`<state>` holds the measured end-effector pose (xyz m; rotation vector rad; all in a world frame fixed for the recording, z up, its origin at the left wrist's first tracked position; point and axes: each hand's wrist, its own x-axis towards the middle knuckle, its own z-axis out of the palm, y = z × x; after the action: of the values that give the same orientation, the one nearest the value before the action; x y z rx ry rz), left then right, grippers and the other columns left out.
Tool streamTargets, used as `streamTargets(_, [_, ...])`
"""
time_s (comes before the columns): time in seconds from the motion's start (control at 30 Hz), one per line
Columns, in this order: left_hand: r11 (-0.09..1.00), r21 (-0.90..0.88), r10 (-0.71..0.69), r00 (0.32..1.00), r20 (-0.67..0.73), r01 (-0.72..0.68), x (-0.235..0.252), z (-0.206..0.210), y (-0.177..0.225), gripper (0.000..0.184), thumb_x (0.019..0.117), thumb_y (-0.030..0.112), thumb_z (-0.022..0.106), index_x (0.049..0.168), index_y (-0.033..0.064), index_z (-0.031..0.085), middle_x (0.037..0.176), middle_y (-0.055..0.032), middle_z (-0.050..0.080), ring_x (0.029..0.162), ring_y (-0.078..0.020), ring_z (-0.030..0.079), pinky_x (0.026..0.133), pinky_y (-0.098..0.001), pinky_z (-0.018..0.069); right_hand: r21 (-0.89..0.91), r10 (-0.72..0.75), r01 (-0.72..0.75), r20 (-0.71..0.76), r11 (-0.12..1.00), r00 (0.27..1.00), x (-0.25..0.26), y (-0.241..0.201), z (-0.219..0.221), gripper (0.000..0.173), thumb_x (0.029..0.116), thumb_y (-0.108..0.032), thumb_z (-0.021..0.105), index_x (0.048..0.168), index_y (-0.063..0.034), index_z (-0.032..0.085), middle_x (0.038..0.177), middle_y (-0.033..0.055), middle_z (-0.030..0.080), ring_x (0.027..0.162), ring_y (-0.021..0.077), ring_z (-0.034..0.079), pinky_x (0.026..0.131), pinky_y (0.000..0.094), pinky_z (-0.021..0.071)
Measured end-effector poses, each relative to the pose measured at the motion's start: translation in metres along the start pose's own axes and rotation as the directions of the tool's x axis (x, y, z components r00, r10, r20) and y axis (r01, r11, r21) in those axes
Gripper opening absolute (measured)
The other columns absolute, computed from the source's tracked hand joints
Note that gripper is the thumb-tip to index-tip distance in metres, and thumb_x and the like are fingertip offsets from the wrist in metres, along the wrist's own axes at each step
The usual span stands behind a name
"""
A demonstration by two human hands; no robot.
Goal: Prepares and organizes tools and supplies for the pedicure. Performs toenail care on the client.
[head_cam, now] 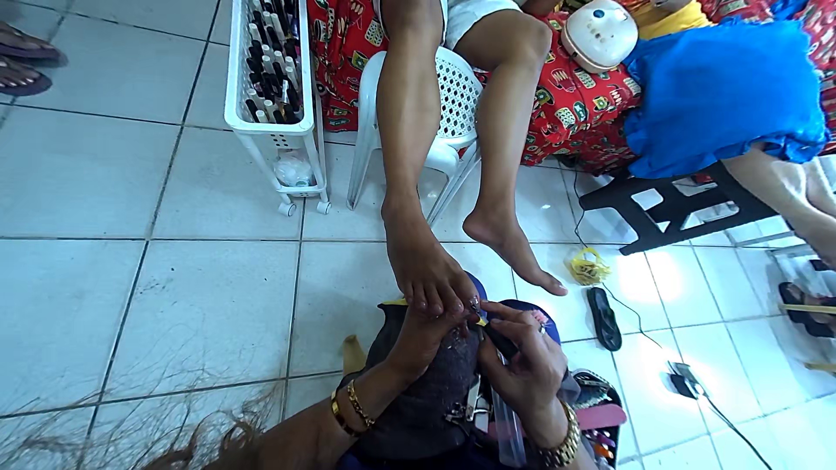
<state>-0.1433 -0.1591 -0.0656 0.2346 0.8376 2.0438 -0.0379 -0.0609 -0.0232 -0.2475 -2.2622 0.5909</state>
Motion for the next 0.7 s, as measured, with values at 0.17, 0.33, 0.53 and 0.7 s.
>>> streamTargets(0.17, [1.0,-0.012,0.008,1.0,0.018,-0.008,-0.0004,-0.001,-0.0011,0.015,0.0943,-0.005,0.061,0.094,0.0069,0.07,0.083,-0.0006,0.073,0.073,-0.0073,0.069,0.073,-0.0233,0.0588,0.003,0.0,0.0,0.0,1.0,1.0,-0.0008,-0.0016,-0.0015,0.009,0.0909,-0.012,0.063,0.095,-0.006,0.057,0.101,0.0111,0.074,0.096,0.0069,0.071,0.078,0.0143,0.0543])
streamTargets(0.33, [1.0,-0.006,0.005,1.0,0.021,-0.005,-0.0006,-0.0013,-0.0011,0.015,0.0947,-0.004,0.06,0.094,0.0072,0.07,0.083,-0.0004,0.073,0.072,-0.0074,0.069,0.072,-0.0235,0.0588,0.003,0.007,-0.007,0.003,1.0,1.0,-0.0019,-0.0023,-0.0025,0.01,0.0908,-0.012,0.063,0.095,-0.0058,0.057,0.104,0.0111,0.075,0.097,0.0069,0.071,0.079,0.0144,0.0544])
streamTargets(0.53, [0.999,-0.039,-0.026,0.999,0.029,0.027,-0.0007,-0.0017,-0.0004,0.014,0.0964,-0.003,0.059,0.096,0.006,0.069,0.082,-0.002,0.073,0.071,-0.0083,0.069,0.072,-0.0238,0.059,0.022,0.004,-0.004,-0.005,1.0,1.0,-0.0028,-0.0022,-0.0024,0.011,0.0915,-0.012,0.064,0.096,-0.0062,0.056,0.105,0.0104,0.074,0.098,0.0063,0.071,0.081,0.0148,0.0549])
streamTargets(0.7, [0.997,-0.055,-0.049,0.998,0.045,0.051,-0.0002,-0.0025,0.0005,0.012,0.0976,-0.002,0.059,0.099,0.0041,0.069,0.085,-0.0035,0.073,0.072,-0.0089,0.069,0.073,-0.0241,0.0591,0.037,0.009,-0.008,-0.012,0.999,1.0,-0.0029,-0.0023,-0.0026,0.011,0.0913,-0.012,0.064,0.095,-0.0065,0.056,0.105,0.0102,0.074,0.098,0.007,0.071,0.08,0.0151,0.0553])
